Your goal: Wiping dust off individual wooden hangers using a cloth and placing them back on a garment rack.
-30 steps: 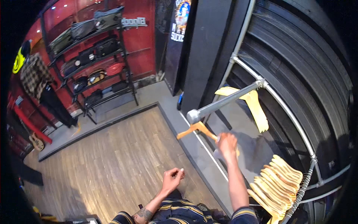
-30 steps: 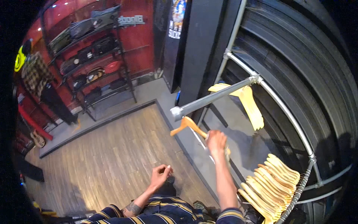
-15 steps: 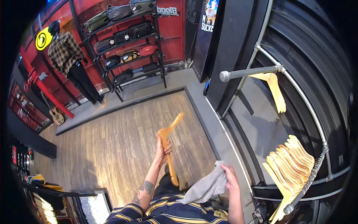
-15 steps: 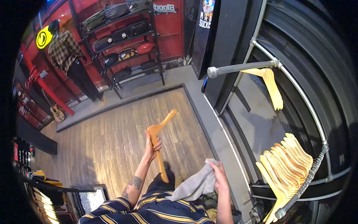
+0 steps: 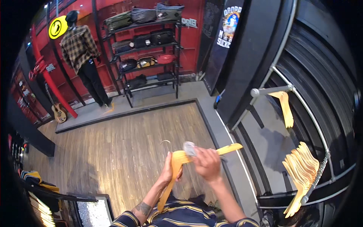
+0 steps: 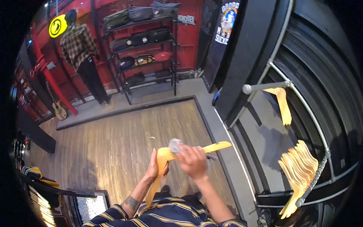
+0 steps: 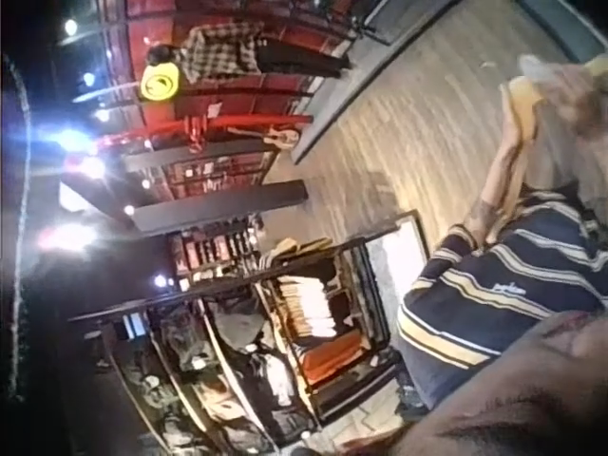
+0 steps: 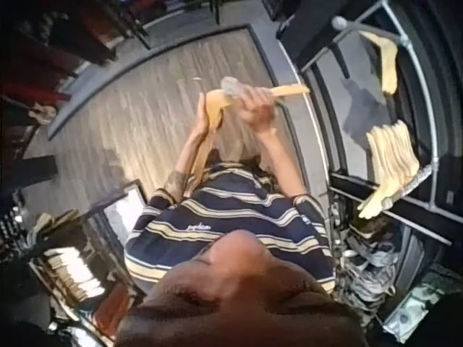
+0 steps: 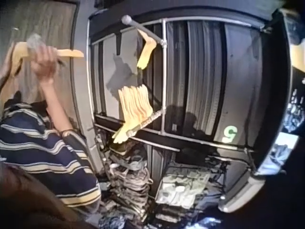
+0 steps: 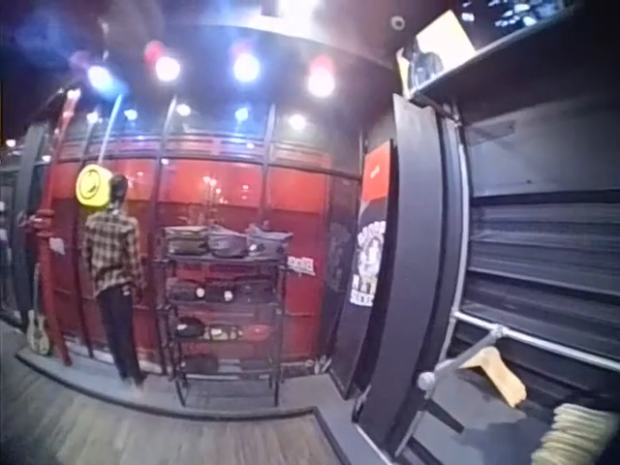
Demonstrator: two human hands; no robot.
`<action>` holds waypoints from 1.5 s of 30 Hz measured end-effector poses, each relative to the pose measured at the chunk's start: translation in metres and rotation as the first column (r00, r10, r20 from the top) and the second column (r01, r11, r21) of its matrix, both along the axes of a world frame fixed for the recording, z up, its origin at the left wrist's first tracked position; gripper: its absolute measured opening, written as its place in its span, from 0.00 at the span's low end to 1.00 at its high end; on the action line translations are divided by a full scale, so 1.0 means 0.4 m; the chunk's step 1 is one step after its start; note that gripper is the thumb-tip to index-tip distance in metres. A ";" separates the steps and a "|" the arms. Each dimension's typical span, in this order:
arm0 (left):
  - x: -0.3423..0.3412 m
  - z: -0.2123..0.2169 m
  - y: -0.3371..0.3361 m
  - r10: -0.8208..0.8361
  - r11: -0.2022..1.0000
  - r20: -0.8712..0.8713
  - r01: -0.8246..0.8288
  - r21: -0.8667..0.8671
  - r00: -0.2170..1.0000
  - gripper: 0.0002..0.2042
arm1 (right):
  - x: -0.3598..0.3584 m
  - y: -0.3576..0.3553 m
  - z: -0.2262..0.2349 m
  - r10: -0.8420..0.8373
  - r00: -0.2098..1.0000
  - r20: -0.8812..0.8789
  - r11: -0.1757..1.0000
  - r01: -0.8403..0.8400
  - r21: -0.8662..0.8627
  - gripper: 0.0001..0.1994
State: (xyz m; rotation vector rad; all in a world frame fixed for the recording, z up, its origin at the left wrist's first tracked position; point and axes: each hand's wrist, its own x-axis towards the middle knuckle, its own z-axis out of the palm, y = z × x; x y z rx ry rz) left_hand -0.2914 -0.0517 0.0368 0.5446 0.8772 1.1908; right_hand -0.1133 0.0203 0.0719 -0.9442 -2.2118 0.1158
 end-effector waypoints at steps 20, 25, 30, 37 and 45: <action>-0.321 -0.034 0.026 -0.125 0.992 -0.022 0.125 -0.003 0.992 0.43 | -0.139 0.032 -0.071 -0.425 0.896 -0.127 0.895 0.437 0.090 0.11; -0.164 -0.147 0.106 0.682 0.662 -0.334 -0.353 0.661 0.651 0.38 | -0.359 -0.088 -0.006 -0.133 0.987 -0.086 0.991 0.133 -0.005 0.13; -0.343 -0.057 0.051 -0.141 0.990 0.033 0.140 0.030 0.989 0.41 | -0.142 0.017 -0.003 -0.213 0.975 0.059 0.968 0.203 0.144 0.13; -0.234 -0.126 0.075 -0.121 0.993 -0.003 0.120 -0.017 0.993 0.37 | -0.175 -0.009 -0.087 -0.128 0.988 -0.092 0.979 0.110 -0.174 0.16; -0.164 -0.269 0.186 -0.654 0.745 0.580 0.281 0.605 0.486 0.27 | -0.205 0.020 0.024 0.039 0.995 -0.091 0.996 -0.046 -0.080 0.18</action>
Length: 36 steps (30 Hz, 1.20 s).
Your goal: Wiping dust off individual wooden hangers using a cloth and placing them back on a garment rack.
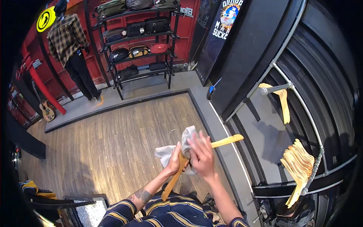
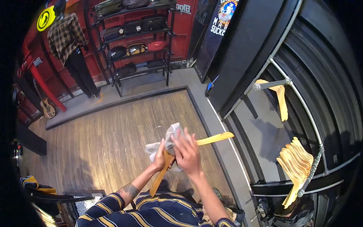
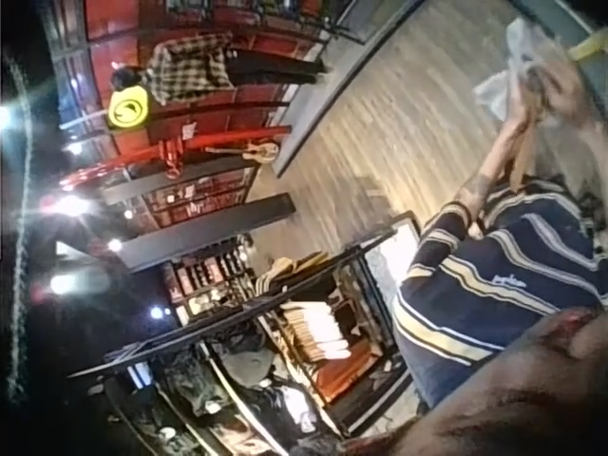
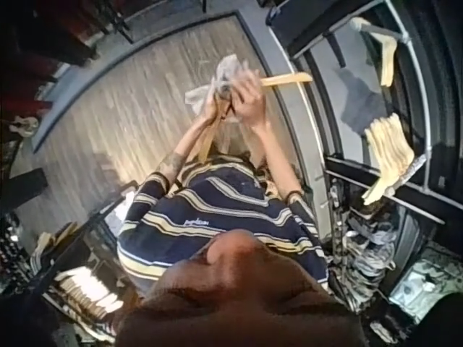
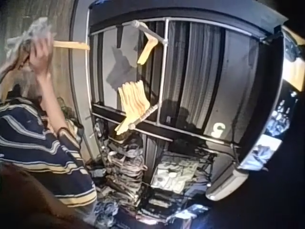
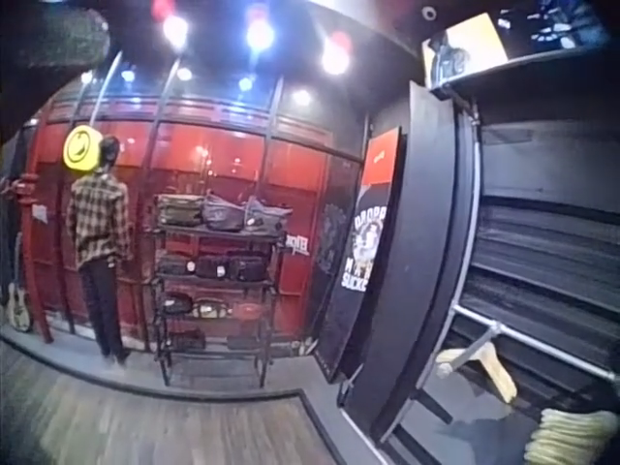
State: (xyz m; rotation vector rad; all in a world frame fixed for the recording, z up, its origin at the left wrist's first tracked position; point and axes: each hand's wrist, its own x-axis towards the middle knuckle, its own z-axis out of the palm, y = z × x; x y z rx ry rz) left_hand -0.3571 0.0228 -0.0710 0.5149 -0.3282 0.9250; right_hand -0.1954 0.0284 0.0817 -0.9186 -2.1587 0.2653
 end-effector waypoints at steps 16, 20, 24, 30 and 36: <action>0.233 0.324 0.097 0.642 0.116 -0.681 -0.922 -0.369 0.353 0.27 | 0.123 -0.010 0.012 0.089 0.993 -0.076 0.981 -0.101 -0.166 0.16; 0.143 0.277 0.159 0.683 0.132 -0.683 -0.963 -0.233 0.259 0.30 | 0.245 -0.152 -0.086 0.224 0.975 0.014 0.917 -0.206 -0.341 0.17; 0.192 0.214 0.151 0.721 0.143 -0.644 -0.965 -0.220 0.254 0.31 | 0.227 -0.118 -0.114 0.231 0.973 0.025 0.934 -0.215 -0.287 0.18; 0.142 0.250 0.179 0.694 0.064 -0.687 -0.969 -0.237 0.214 0.30 | 0.261 -0.086 -0.078 0.223 0.968 -0.118 0.933 -0.247 -0.261 0.18; 0.142 0.228 0.161 0.722 0.021 -0.654 -0.952 -0.304 0.225 0.30 | 0.291 -0.089 -0.107 0.175 0.983 -0.048 0.887 -0.179 -0.426 0.18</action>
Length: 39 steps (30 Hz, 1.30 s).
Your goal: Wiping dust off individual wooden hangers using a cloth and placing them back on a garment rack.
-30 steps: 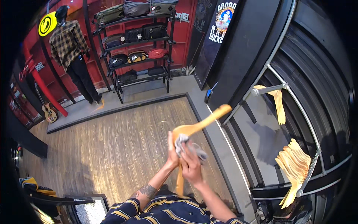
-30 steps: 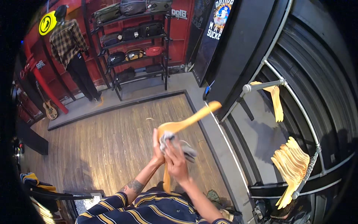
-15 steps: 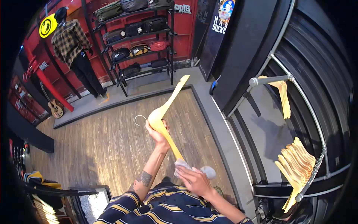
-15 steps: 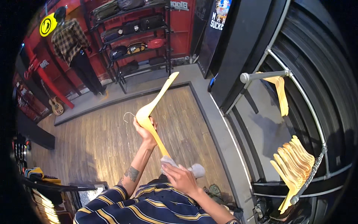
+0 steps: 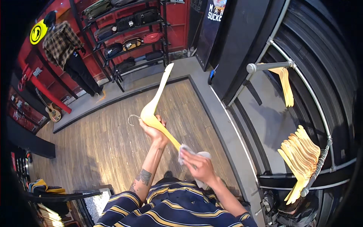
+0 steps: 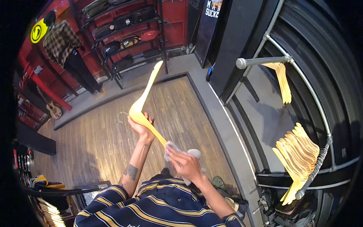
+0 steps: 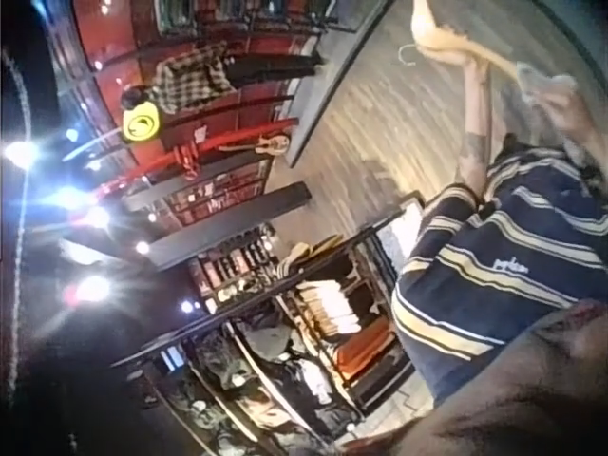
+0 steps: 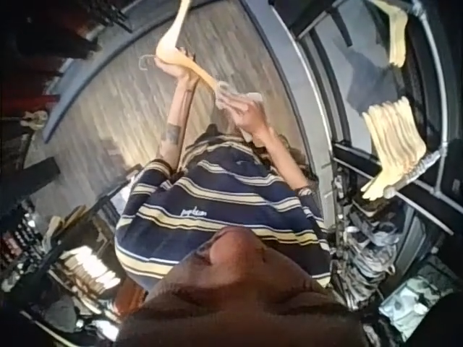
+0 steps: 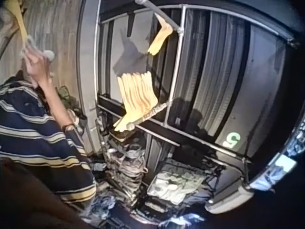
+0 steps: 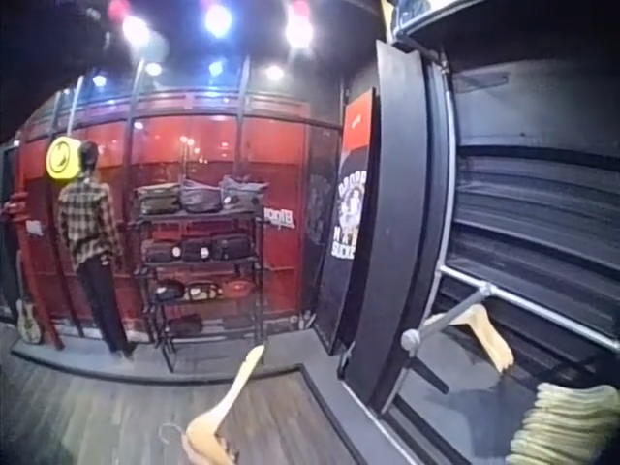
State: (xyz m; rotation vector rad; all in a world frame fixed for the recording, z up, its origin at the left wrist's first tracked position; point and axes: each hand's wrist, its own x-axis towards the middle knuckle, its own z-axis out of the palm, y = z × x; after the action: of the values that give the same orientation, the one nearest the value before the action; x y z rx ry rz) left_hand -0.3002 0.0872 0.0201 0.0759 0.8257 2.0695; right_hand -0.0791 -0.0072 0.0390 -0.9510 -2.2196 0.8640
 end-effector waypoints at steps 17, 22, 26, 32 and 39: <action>0.031 -0.040 -0.057 -0.092 0.972 -0.644 -0.071 -0.222 0.759 0.31 | 0.165 0.044 0.080 -0.233 0.970 0.073 0.972 0.231 0.046 0.25; -0.053 0.044 -0.112 -0.807 0.585 -0.585 0.021 -0.811 -0.083 0.30 | 0.268 0.090 0.164 -0.369 0.923 -0.107 0.912 0.382 0.148 0.18; -0.052 -0.016 -0.148 -0.405 0.837 -0.811 0.186 -0.515 -0.423 0.28 | 0.356 0.082 0.079 -0.527 0.836 -0.151 0.848 0.529 -0.029 0.11; -0.024 -0.025 -0.160 -0.848 0.445 -0.468 0.816 -0.369 0.251 0.23 | 0.362 0.116 0.034 -0.783 0.576 -0.235 0.600 0.598 -0.532 0.13; 0.094 0.016 -0.192 -0.903 0.271 -0.352 0.962 -0.018 0.248 0.31 | 0.197 0.128 -0.021 -0.764 0.625 -0.158 0.580 0.774 0.253 0.25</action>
State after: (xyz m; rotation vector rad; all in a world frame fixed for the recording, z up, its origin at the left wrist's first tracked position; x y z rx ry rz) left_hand -0.2628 0.0105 0.0264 0.8393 0.4806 0.9044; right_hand -0.0004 0.0441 0.0306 -1.5444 -1.5458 0.1106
